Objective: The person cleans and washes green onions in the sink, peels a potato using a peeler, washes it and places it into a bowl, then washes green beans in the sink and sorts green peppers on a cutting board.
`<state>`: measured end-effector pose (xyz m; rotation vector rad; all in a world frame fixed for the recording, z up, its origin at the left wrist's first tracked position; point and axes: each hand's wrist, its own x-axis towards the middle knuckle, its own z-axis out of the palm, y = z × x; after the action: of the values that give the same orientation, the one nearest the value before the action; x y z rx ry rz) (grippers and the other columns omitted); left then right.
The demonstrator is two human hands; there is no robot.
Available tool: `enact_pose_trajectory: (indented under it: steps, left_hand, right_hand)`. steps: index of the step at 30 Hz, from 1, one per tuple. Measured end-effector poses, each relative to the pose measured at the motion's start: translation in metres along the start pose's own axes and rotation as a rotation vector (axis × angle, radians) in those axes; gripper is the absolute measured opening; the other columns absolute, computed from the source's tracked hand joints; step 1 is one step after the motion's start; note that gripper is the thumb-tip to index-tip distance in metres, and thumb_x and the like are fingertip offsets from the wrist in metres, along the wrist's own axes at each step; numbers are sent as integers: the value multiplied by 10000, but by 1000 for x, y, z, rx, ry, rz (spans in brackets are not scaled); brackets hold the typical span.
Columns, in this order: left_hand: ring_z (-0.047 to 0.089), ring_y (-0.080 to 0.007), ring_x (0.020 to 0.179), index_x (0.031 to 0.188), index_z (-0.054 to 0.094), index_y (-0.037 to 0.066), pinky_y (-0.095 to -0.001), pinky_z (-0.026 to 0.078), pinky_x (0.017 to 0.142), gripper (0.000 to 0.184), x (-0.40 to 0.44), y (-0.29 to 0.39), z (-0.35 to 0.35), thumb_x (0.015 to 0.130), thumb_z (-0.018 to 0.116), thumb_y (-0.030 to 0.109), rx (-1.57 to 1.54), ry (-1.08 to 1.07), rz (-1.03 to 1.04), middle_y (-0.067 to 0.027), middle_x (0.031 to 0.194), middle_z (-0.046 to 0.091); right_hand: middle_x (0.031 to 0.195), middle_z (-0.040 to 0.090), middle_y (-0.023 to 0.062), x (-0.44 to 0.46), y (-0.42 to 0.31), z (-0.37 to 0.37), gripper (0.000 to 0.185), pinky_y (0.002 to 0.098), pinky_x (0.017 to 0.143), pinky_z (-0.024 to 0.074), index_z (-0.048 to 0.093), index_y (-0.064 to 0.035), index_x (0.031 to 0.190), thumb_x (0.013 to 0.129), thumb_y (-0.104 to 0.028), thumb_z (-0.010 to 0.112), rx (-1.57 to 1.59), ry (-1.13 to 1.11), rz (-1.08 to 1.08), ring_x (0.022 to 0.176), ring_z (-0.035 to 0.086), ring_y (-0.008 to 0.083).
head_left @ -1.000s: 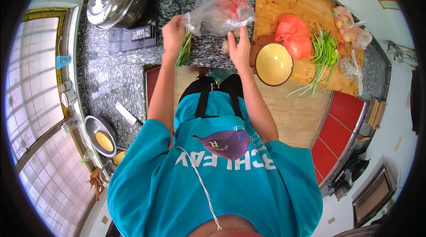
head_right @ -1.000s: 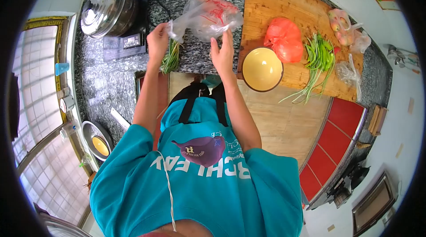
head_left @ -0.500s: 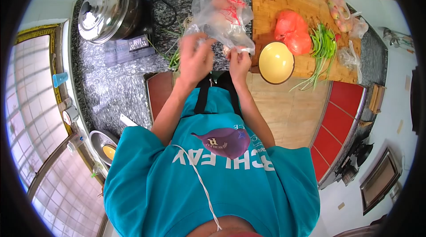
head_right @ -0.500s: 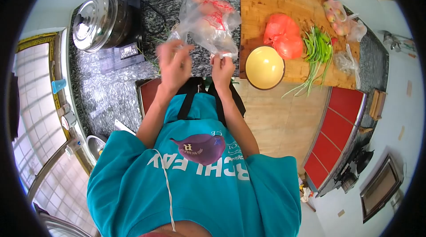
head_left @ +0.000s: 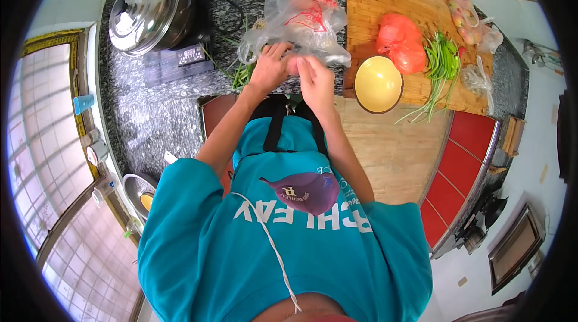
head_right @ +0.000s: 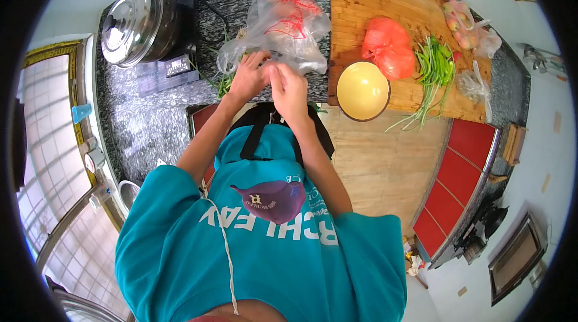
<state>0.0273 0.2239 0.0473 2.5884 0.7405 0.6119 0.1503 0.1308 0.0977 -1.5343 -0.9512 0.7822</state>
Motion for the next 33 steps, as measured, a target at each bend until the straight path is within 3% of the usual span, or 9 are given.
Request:
enact_pose_trajectory:
  steps: [2, 8, 11, 19, 23, 27, 29, 31, 33]
  left_hand:
    - [586, -281, 995, 990, 658, 72, -404, 434, 879, 199, -15, -2, 8, 798, 632, 116, 12, -67, -19, -106, 1032, 603]
    - [607, -353, 1044, 1166, 609, 8, -431, 494, 904, 301, -34, 2, 11, 878, 579, 89, -99, -243, -167, -167, 1120, 628]
    - [608, -392, 1029, 1173, 590, -15, -449, 496, 895, 297, -7, 19, -7, 886, 542, 45, -89, 21, -154, -202, 1168, 608]
    - [609, -467, 904, 985, 567, -39, -521, 497, 785, 176, 60, -24, -4, 869, 535, 89, -150, 36, -363, -286, 1002, 619]
    - [612, -439, 946, 1126, 576, 6, -504, 487, 813, 315, 82, -48, -6, 846, 615, 144, -111, -167, -331, -259, 1005, 644]
    - [628, -398, 994, 1255, 558, 45, -455, 499, 862, 471, 80, -95, 22, 824, 663, 203, -165, -245, -300, -232, 1074, 647]
    - [629, -377, 1020, 1289, 549, 57, -437, 501, 880, 520, 82, -100, 28, 813, 681, 220, -140, -197, -247, -219, 1104, 646]
    - [596, -354, 1095, 1310, 534, 65, -422, 492, 916, 575, 93, -86, 14, 786, 709, 226, -198, -493, -382, -188, 1206, 610]
    - [553, -362, 1150, 1337, 508, 72, -426, 478, 951, 659, 91, -88, 30, 746, 744, 246, -163, -252, -64, -159, 1302, 558]
  right_hand:
    - [849, 673, 191, 17, -5, 1, 231, 368, 675, 548, 614, 57, 837, 922, -157, 599, -163, 78, -241, 720, 670, 321]
    - [1244, 587, 243, 40, 43, -8, 256, 455, 897, 505, 626, 65, 1105, 896, -25, 508, -626, -276, -43, 1035, 623, 406]
    - [1278, 568, 243, 70, 43, -13, 268, 430, 942, 491, 623, 59, 1130, 894, -14, 518, -580, -40, -265, 1129, 580, 405]
    - [1260, 601, 183, 73, 6, -25, 221, 425, 964, 476, 639, 34, 1081, 902, -28, 528, -387, -41, -313, 1135, 576, 394]
    - [1218, 609, 211, 90, 56, -23, 248, 448, 945, 482, 629, 20, 1116, 896, -48, 539, -552, -208, -407, 1124, 578, 394]
    - [1135, 637, 236, 119, 49, -49, 291, 469, 936, 467, 618, 30, 1127, 851, -57, 593, -654, -102, 18, 1061, 596, 408]
    - [1079, 657, 229, 130, 64, -61, 269, 469, 922, 471, 641, 15, 1098, 838, -48, 614, -723, 34, -224, 1042, 599, 404]
    - [1069, 662, 222, 127, 70, -58, 232, 455, 923, 473, 663, 14, 1039, 814, -32, 632, -703, -6, -86, 1046, 603, 395]
    - [1118, 661, 200, 123, 77, -51, 246, 436, 979, 452, 677, 10, 1054, 814, -33, 643, -676, -141, -350, 1122, 582, 369]
